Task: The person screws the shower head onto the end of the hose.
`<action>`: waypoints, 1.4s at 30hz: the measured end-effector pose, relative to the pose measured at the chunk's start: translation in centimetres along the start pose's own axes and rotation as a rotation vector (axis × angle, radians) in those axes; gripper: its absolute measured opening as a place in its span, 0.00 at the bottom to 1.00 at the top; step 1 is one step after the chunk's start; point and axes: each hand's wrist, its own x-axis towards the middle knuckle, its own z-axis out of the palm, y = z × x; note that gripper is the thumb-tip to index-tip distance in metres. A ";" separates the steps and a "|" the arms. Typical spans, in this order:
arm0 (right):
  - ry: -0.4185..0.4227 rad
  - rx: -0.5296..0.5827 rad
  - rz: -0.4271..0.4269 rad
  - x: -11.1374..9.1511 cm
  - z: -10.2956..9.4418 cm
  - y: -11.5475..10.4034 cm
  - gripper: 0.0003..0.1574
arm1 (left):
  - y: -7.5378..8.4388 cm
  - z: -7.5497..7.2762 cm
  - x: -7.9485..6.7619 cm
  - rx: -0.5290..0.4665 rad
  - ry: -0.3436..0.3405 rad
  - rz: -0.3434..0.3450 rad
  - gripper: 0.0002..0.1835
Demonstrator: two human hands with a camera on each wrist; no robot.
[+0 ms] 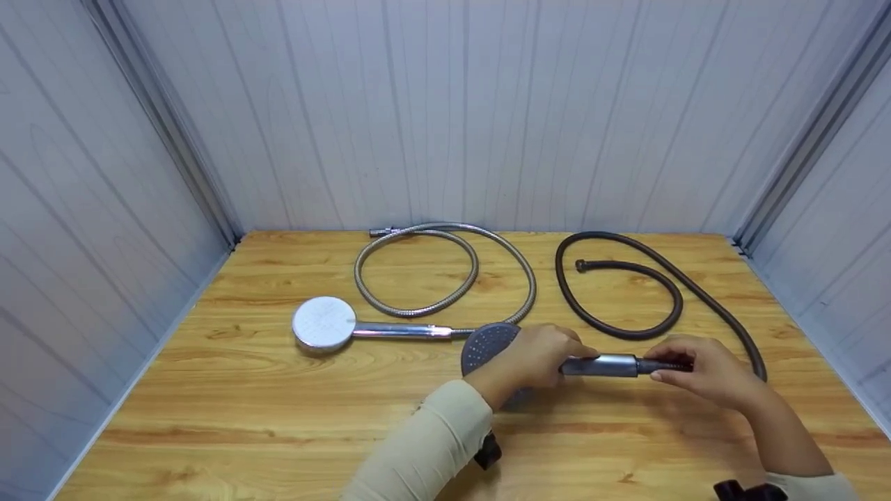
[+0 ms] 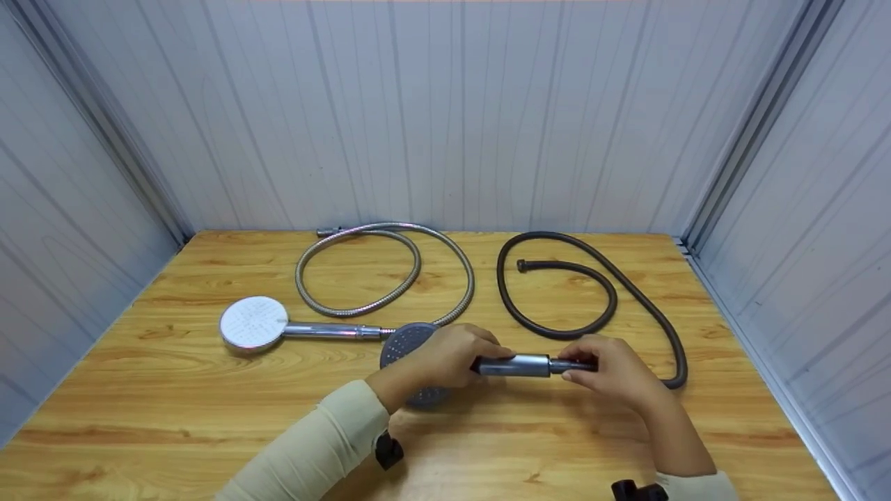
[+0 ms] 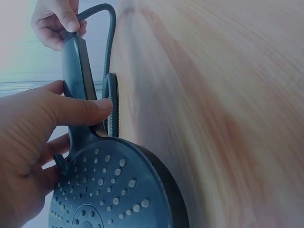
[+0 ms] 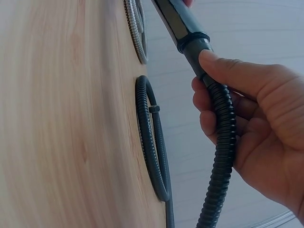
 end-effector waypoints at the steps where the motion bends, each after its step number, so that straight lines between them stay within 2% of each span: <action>1: 0.002 0.005 0.003 -0.1 0.0 0.1 0.15 | 0.0 0.1 0.1 0.010 0.003 -0.003 0.31; 5: 0.005 0.014 0.012 -0.4 -0.1 0.3 0.16 | 0.3 0.6 0.4 0.029 0.008 -0.019 0.31; 9: 0.019 0.011 0.022 -0.7 -0.2 0.5 0.15 | 0.6 0.9 0.8 0.006 0.002 -0.036 0.30; 22: 0.040 -0.018 0.109 -0.8 -0.6 1.0 0.16 | 0.9 1.7 1.8 0.026 0.031 -0.035 0.29; 27: 0.060 -0.040 0.110 -0.4 -0.6 1.5 0.15 | 0.7 2.1 2.4 0.026 0.028 -0.067 0.27; 33: 0.067 -0.001 0.090 0.1 -0.6 2.2 0.15 | 0.6 2.4 2.9 0.032 0.027 -0.108 0.33; 42: 0.045 -0.009 0.111 0.4 -0.9 3.2 0.16 | 0.8 2.9 3.9 0.071 -0.032 -0.152 0.35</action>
